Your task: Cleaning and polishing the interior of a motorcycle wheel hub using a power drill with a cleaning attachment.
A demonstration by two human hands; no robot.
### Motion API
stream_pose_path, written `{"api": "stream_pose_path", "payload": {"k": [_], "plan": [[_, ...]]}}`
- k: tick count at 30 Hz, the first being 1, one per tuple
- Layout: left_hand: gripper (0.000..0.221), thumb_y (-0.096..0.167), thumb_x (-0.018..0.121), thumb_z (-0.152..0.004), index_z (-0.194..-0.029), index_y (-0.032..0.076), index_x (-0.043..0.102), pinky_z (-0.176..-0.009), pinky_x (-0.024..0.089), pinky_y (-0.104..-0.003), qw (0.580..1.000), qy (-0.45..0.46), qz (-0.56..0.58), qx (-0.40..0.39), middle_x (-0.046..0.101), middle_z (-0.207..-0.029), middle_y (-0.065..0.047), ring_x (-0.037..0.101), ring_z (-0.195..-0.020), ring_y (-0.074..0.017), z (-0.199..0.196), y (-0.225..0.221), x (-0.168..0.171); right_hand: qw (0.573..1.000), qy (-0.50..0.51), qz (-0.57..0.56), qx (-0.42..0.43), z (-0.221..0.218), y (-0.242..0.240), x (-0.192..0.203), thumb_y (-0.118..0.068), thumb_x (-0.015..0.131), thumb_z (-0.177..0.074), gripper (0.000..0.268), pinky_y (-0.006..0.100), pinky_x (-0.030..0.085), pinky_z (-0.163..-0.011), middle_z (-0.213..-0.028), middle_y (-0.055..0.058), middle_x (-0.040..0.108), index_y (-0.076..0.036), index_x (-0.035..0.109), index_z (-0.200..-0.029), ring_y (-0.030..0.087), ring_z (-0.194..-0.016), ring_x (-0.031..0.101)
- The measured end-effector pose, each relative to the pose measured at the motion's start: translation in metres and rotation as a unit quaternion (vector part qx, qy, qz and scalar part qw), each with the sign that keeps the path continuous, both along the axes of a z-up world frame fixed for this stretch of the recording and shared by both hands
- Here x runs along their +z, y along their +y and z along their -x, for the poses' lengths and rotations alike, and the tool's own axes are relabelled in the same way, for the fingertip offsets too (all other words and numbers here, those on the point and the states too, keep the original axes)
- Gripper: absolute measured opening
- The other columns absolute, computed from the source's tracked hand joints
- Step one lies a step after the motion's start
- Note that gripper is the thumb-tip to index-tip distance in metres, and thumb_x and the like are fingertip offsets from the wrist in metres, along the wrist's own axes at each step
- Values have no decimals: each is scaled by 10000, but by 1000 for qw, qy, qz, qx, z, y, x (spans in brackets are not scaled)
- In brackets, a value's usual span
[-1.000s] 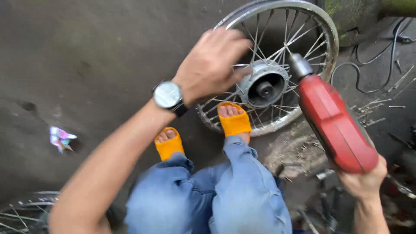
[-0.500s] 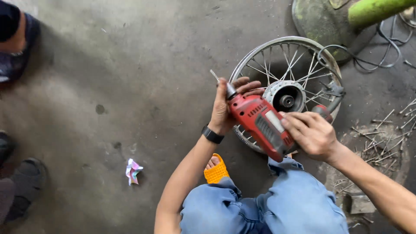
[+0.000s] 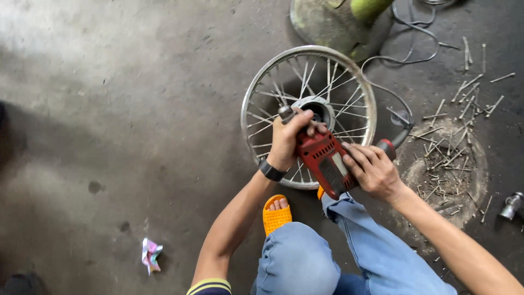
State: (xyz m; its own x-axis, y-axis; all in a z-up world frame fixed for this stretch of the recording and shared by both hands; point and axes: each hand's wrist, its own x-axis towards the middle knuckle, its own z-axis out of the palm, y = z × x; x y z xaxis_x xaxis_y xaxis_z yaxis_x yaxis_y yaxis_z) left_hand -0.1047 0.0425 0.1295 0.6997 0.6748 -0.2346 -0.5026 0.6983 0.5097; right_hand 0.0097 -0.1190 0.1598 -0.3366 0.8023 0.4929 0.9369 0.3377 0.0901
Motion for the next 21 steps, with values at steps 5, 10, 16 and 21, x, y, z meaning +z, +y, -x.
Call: {"api": "stream_pose_path", "payload": {"k": [5, 10, 16, 21], "plan": [[224, 123, 637, -810, -640, 37, 519, -697, 517, -387, 991, -37, -120, -53, 495, -468, -116, 627, -553, -250, -29, -23, 30, 998, -1, 6, -62, -17, -16, 9, -41, 343, -898, 339, 478, 456, -752, -1064, 324, 554, 154, 482, -1139, 420, -906, 581], [169, 68, 686, -741, -635, 34, 559, -628, 514, -258, 970, -43, -208, -119, 548, -479, -83, 595, -526, -114, -48, -49, 36, 996, 22, 17, -84, -48, -50, -20, -10, 408, -719, 477, 480, 435, -764, -1081, 297, 542, 141, 451, -1170, 399, -848, 577], [161, 60, 689, -747, -645, 62, 566, -714, 497, -259, 938, -90, -245, -229, 587, -567, -60, 593, -643, -98, -66, -73, 59, 993, 66, -5, -94, -69, -94, -50, -59, 473, -729, 429, 481, 445, -715, -1077, 312, 525, 123, 430, -1116, 395, -773, 565], [102, 67, 673, -749, -701, 56, 583, -725, 481, -269, 917, -65, -291, -267, 604, -643, -57, 584, -751, -87, -100, -115, 47, 978, 156, -10, -142, -87, -139, -71, -83, 404, -855, 265, 464, 451, -727, -999, 238, 555, 113, 511, -998, 368, -786, 578]]}}
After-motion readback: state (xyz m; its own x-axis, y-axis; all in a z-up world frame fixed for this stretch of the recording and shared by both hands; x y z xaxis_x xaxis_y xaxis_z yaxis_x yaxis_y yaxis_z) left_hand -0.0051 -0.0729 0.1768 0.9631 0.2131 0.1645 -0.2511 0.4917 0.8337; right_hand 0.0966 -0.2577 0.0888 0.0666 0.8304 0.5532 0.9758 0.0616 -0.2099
